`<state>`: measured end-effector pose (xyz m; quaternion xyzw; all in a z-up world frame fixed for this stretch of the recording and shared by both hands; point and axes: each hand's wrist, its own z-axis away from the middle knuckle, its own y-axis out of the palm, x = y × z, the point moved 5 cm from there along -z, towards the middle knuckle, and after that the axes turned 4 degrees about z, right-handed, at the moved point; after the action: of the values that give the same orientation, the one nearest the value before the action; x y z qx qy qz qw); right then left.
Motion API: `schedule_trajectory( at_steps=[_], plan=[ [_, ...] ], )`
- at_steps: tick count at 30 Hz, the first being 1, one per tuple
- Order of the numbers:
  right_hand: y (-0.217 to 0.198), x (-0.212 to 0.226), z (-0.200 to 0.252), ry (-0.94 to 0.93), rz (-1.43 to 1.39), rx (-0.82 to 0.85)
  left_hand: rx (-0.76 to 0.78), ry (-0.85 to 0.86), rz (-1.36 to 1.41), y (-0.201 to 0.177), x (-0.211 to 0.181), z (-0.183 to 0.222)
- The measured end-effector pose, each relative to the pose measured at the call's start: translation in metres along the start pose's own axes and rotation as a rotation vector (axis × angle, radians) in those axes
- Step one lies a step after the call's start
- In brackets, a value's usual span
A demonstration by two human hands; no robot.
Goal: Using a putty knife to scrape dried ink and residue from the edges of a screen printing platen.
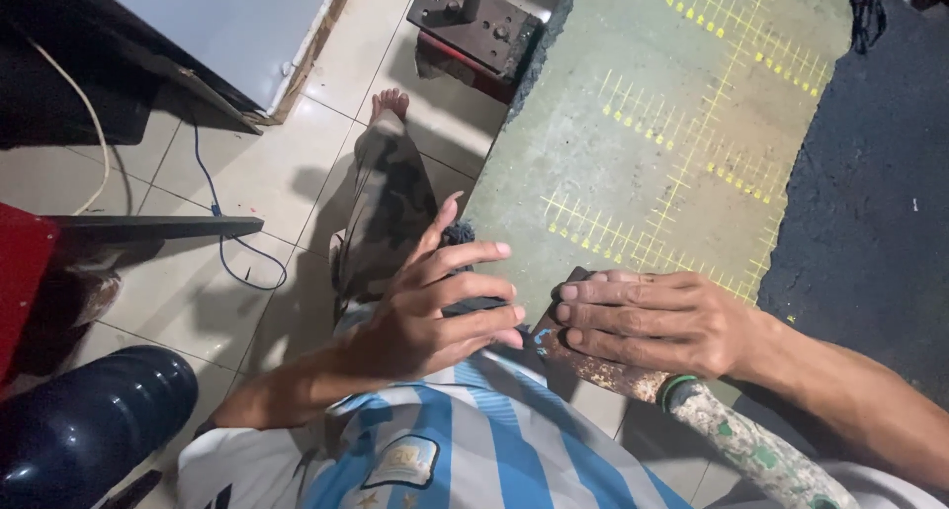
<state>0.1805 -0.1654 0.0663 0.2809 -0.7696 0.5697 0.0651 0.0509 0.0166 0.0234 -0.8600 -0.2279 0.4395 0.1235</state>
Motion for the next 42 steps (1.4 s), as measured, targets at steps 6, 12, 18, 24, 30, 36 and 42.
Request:
schedule_trajectory(
  at_steps=[6,12,18,24,30,36,42],
  plan=[
    [0.007,0.0,-0.004,0.028,-0.004,0.048,0.107,-0.026,0.066,-0.002,0.0,-0.004],
    [0.007,-0.004,0.007,-0.004,-0.076,-0.025,0.061,0.0,0.066,0.001,0.002,0.001],
    [0.008,0.0,-0.002,0.022,-0.023,0.049,0.104,-0.004,0.064,0.0,0.002,-0.002],
    [0.004,-0.003,0.001,0.007,-0.074,-0.008,0.086,0.012,0.065,0.0,0.002,-0.002],
    [0.004,0.002,-0.008,0.01,-0.007,0.036,0.058,0.048,0.039,0.003,0.005,0.002],
    [-0.003,-0.001,-0.006,-0.005,-0.077,0.011,0.038,0.047,0.039,0.004,0.006,0.003],
    [0.005,0.001,-0.004,0.003,-0.001,0.025,0.062,0.034,0.027,0.005,0.006,0.0]
  ],
)
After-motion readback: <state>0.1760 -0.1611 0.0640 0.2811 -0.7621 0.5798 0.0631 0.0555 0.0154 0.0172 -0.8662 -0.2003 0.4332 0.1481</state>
